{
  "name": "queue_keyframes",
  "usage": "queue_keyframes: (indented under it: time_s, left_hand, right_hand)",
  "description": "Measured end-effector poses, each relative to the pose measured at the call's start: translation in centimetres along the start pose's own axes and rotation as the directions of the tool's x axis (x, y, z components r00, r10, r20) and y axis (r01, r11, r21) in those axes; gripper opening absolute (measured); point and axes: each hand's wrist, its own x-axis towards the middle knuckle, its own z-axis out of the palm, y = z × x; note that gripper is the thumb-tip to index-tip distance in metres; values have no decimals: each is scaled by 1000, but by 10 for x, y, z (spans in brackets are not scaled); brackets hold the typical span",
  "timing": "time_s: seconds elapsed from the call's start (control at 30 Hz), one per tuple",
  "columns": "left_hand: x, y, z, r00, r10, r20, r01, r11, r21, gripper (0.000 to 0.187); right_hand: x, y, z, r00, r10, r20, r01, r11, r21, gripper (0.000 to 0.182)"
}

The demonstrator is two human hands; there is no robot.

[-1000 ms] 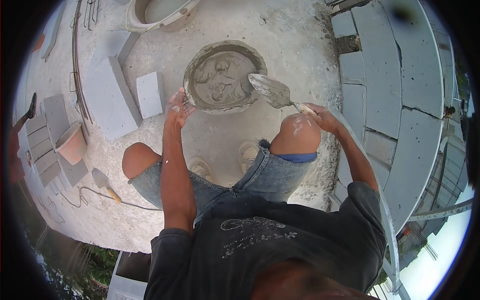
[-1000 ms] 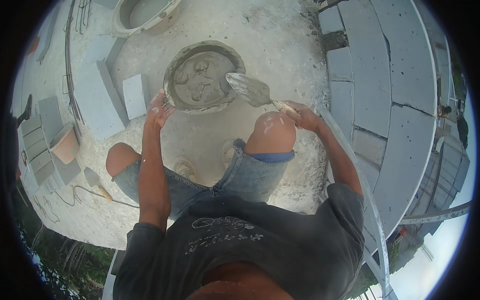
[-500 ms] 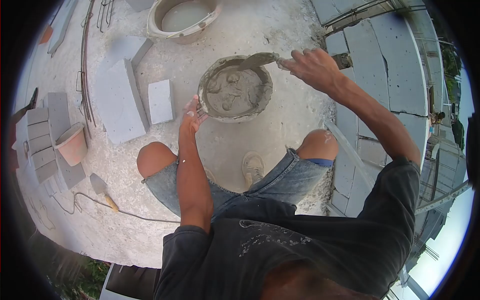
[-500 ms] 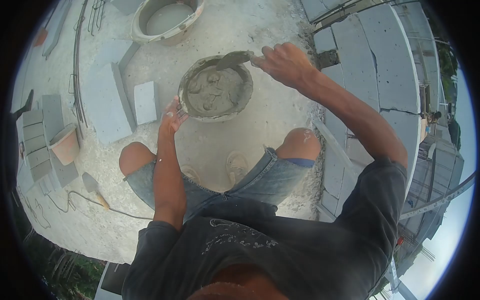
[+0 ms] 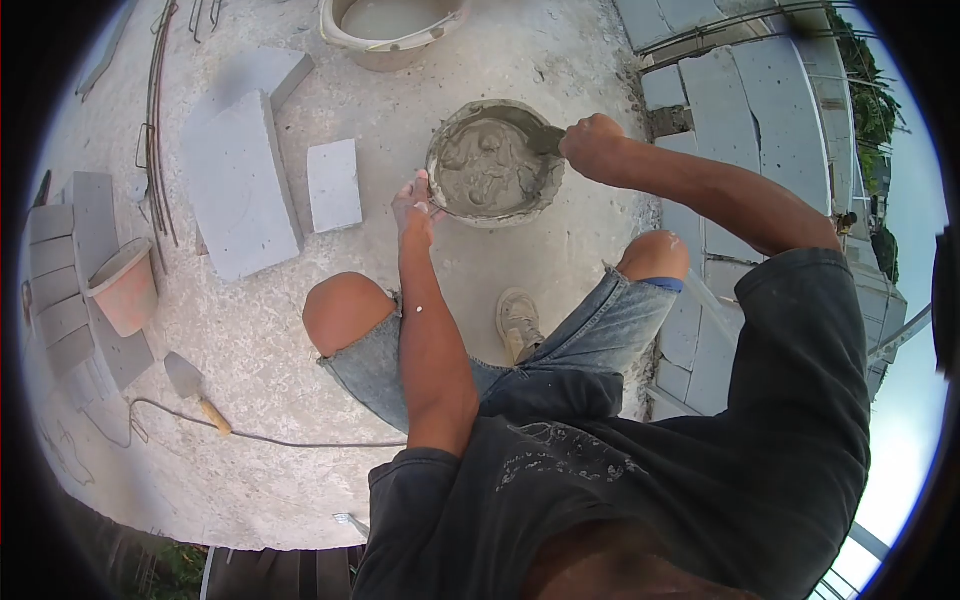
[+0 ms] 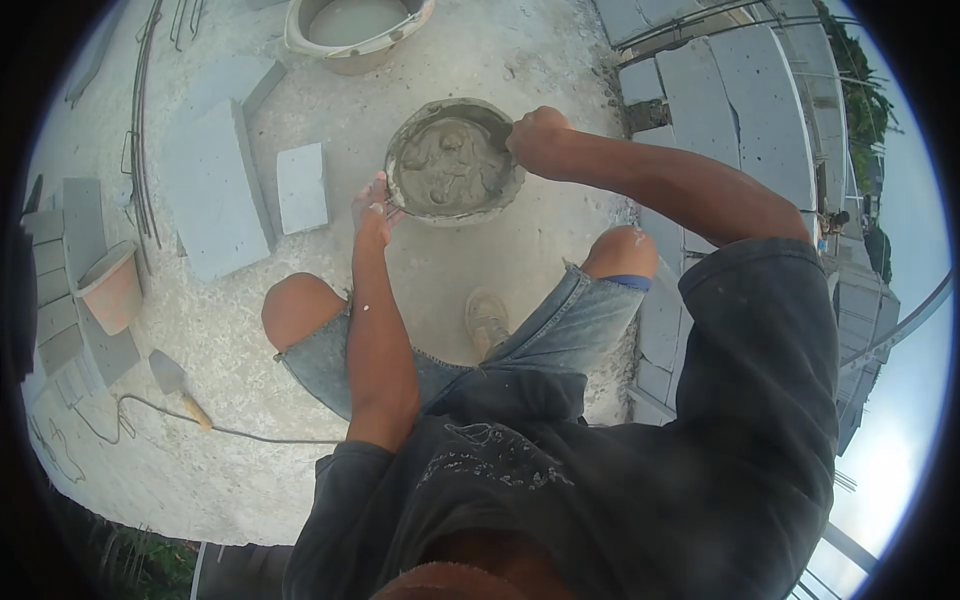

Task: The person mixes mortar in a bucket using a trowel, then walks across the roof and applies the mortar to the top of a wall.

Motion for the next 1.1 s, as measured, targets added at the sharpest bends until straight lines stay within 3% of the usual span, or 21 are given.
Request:
queue_keyframes:
  time_s: [0.03, 0.07, 0.13, 0.2, 0.27, 0.47, 0.57, 0.63, 0.73, 0.87, 0.93, 1.0, 1.1]
  left_hand:
    - [1, -1, -1, 1000, 11, 16, -11, 1000, -14, 37]
    - [2, -3, -2, 999, 22, 31, -21, 999, -27, 36]
    - [5, -4, -2, 1000, 4, 22, -3, 1000, -21, 35]
    - [7, -3, -3, 1000, 2, 28, -1, 999, -34, 35]
    - [4, -4, -4, 998, 7, 59, -3, 998, -55, 34]
    - [3, 0, -1, 1000, -8, 2, 8, 999, -48, 33]
    - [3, -1, -4, 999, -9, 51, 10, 999, -36, 35]
    - [3, -1, -5, 998, -18, 52, 19, 1000, -17, 38]
    - [2, 1, -5, 998, -31, 60, 32, 999, -9, 42]
    - [6, -3, -6, 997, -37, 63, 37, 999, -7, 44]
    - [2, 0, -5, 998, -44, 38, 43, 999, 22, 44]
    - [3, 2, -4, 998, -39, 39, 38, 999, 37, 45]
    - [3, -3, -9, 997, -46, 63, 44, 998, 45, 48]
  right_hand:
    - [4, 5, -5, 1000, -28, 3, 28, 999, 34, 15]
    - [9, 11, -11, 978, 61, 198, -111, 962, 249, 17]
    - [17, 23, -37, 809, 94, 581, -462, 712, 528, 22]
    - [33, 30, -34, 703, -32, 710, -544, 619, 566, 29]
    - [40, 32, -27, 632, -176, 755, -609, 490, 624, 29]
    - [55, 16, -15, 616, -485, 621, -586, 246, 772, 27]
    - [51, -2, -14, 678, -479, 558, -601, 77, 796, 27]
    - [44, -21, -7, 729, -459, 508, -623, -137, 770, 26]
    - [42, -45, 18, 787, -488, 379, -607, -498, 619, 26]
    - [52, -75, 50, 878, -468, 105, -479, -862, 166, 28]
    - [56, -89, 62, 900, -430, -66, -435, -882, -179, 29]
    - [53, -99, 67, 915, -338, -221, -404, -783, -473, 29]
    - [40, -99, 78, 935, -192, -297, -349, -632, -691, 31]
